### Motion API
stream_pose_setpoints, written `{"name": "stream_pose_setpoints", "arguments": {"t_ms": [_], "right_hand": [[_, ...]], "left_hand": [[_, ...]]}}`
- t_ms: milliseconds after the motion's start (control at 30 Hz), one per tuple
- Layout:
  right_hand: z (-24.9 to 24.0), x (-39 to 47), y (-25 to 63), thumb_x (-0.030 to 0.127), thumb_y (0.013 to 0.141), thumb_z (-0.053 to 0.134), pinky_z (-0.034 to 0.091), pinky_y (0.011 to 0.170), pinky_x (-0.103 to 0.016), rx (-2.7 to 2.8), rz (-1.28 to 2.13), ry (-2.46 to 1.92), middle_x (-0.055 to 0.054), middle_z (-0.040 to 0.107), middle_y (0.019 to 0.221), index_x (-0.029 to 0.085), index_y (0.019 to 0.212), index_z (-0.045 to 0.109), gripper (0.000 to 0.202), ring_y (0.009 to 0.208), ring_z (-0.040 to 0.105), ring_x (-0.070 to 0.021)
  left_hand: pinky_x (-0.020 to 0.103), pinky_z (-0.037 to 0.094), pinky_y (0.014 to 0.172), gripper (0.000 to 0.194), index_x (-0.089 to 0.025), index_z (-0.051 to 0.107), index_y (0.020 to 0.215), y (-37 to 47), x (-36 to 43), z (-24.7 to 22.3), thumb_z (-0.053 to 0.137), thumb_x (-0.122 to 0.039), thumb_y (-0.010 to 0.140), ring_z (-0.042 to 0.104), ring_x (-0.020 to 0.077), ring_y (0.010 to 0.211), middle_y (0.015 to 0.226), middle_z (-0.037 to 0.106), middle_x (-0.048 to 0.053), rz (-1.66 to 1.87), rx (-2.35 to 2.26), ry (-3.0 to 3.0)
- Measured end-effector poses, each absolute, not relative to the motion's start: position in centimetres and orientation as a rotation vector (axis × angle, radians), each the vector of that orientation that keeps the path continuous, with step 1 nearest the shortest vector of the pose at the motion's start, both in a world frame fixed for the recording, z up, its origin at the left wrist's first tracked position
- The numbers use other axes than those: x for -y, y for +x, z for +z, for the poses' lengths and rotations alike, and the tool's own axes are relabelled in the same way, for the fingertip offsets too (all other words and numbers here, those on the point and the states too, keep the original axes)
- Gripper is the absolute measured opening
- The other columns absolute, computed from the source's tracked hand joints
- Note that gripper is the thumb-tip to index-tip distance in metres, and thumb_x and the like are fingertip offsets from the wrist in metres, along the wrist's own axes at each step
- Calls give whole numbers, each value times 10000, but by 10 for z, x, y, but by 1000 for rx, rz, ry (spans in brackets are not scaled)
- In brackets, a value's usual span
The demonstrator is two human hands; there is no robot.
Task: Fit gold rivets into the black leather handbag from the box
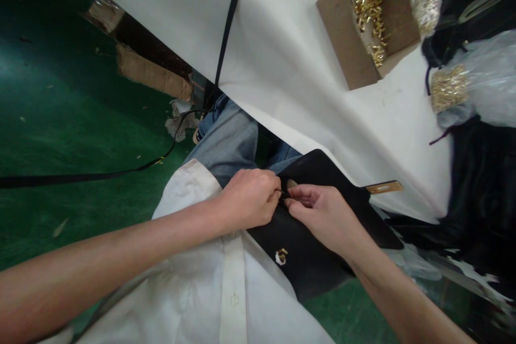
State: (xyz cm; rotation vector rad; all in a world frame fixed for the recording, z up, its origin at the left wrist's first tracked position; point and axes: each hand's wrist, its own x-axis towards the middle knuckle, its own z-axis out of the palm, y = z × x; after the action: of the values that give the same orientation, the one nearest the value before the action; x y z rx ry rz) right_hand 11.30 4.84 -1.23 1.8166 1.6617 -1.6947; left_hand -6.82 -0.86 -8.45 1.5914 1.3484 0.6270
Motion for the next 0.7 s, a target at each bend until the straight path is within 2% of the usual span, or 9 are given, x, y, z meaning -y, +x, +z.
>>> {"name": "stream_pose_setpoints", "arguments": {"t_ms": [267, 600, 700], "right_hand": [[-23, -47, 115, 360, 706, 753, 444, 585, -285, -1619, -1599, 1952, -64, 809, 795, 178, 823, 798, 220, 683, 690, -204], [-17, -49, 115, 337, 723, 795, 469, 613, -277, -1540, -1655, 1953, -51, 809, 820, 186, 810, 791, 175, 712, 693, -194], [-15, -49, 117, 361, 706, 870, 522, 645, -285, -1377, -1752, 1988, -46, 819, 848, 185, 867, 806, 247, 717, 707, -193]], "left_hand": [[338, 520, 739, 202, -216, 815, 861, -70, 4, -92, 637, -188, 953, 776, 250, 873, 917, 832, 53, 631, -1290, 1498], [327, 450, 667, 135, -219, 785, 809, -73, -4, -88, 687, -173, 890, 758, 246, 843, 888, 824, 53, 570, -1277, 1487], [321, 434, 656, 133, -217, 771, 786, -76, -4, -90, 691, -162, 877, 751, 232, 831, 878, 821, 44, 576, -1222, 1488]]}}
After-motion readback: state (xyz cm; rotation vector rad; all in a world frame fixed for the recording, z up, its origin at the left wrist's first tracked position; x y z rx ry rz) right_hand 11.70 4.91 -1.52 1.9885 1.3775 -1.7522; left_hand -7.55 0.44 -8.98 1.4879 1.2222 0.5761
